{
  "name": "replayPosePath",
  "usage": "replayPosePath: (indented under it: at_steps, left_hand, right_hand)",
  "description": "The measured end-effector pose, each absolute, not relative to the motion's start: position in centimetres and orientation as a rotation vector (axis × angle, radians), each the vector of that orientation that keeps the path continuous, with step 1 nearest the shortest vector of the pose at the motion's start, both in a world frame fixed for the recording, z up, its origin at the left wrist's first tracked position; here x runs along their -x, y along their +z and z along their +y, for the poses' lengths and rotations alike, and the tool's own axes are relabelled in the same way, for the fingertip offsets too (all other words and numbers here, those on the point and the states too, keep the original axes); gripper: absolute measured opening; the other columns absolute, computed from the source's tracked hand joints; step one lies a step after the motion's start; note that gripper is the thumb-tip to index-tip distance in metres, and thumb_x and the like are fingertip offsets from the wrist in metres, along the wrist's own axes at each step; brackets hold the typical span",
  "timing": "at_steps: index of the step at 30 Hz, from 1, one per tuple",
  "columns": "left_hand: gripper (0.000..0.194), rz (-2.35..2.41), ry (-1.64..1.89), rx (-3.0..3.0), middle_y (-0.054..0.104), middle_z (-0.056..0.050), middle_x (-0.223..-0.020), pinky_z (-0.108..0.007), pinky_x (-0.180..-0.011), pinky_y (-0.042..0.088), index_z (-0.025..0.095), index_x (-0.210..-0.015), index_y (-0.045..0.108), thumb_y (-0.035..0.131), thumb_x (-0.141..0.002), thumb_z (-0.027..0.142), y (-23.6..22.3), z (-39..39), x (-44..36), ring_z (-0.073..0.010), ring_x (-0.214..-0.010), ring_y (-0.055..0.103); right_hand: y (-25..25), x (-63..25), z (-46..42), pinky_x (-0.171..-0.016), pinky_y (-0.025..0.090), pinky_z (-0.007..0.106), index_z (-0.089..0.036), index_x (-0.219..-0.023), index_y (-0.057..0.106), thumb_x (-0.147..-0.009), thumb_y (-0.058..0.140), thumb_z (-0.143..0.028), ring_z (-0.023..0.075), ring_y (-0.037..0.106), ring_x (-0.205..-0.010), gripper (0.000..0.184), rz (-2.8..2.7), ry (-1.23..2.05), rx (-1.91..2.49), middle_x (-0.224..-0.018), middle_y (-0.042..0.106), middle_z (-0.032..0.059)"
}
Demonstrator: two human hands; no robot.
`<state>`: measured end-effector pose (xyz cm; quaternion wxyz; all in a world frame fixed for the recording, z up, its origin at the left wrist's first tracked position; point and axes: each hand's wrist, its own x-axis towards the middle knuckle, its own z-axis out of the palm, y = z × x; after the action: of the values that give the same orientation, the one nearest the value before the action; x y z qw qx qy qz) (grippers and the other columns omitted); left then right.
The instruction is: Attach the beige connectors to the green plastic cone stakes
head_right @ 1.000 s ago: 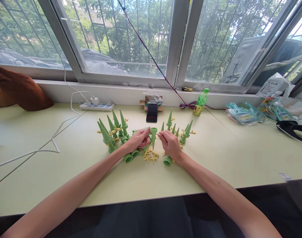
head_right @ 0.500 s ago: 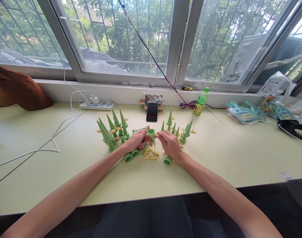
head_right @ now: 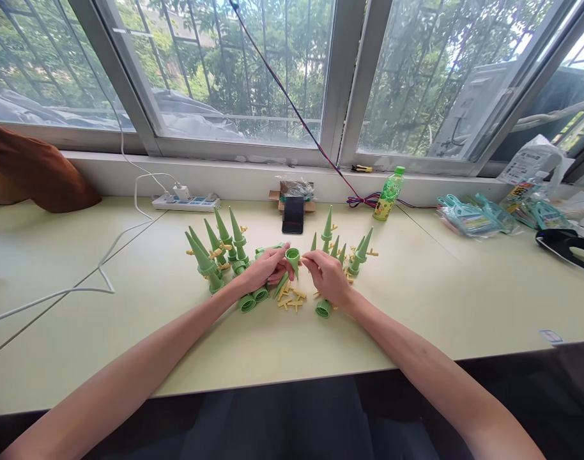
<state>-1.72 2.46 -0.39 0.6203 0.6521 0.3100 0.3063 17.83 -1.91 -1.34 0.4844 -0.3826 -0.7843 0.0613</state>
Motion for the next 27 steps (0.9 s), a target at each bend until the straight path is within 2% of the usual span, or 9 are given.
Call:
replayPosePath:
  at_steps: [8,20,27]
  left_hand:
    - [0.066,0.706,0.706,-1.491,0.064,-0.007,-0.057,-0.021,-0.034,0.025,0.011,-0.064,0.062,0.043,-0.088,0.068,-0.35,2.51,1.68,-0.0034,-0.034,0.027]
    - [0.06,0.691,0.721,-1.479,0.064,-0.007,-0.058,-0.021,-0.034,0.026,0.012,-0.064,0.057,0.047,-0.088,0.066,-0.26,2.43,1.68,-0.0033,-0.034,0.03]
    - [0.051,0.665,0.741,-1.48,0.063,-0.002,-0.06,-0.02,-0.034,0.026,0.013,-0.076,0.058,0.052,-0.088,0.063,0.14,2.22,1.74,-0.0027,-0.035,0.029]
  right_hand:
    - [-1.31,-17.93,-2.01,-0.056,0.043,0.025,-0.019,-0.092,0.061,-0.099,0.047,-0.031,0.0123,0.053,-0.057,0.02,-1.91,0.253,0.987,-0.07,0.062,0.0011]
    - [-1.39,-18.04,-2.03,-0.051,0.04,0.024,-0.019,-0.088,0.059,-0.1,0.044,-0.036,0.0109,0.047,-0.051,0.026,-1.927,0.263,0.986,-0.061,0.056,-0.0014]
    - [-1.37,-18.04,-2.09,-0.05,0.039,0.024,-0.019,-0.086,0.058,-0.1,0.044,-0.036,0.0108,0.046,-0.049,0.025,-1.937,0.216,0.967,-0.061,0.056,-0.0016]
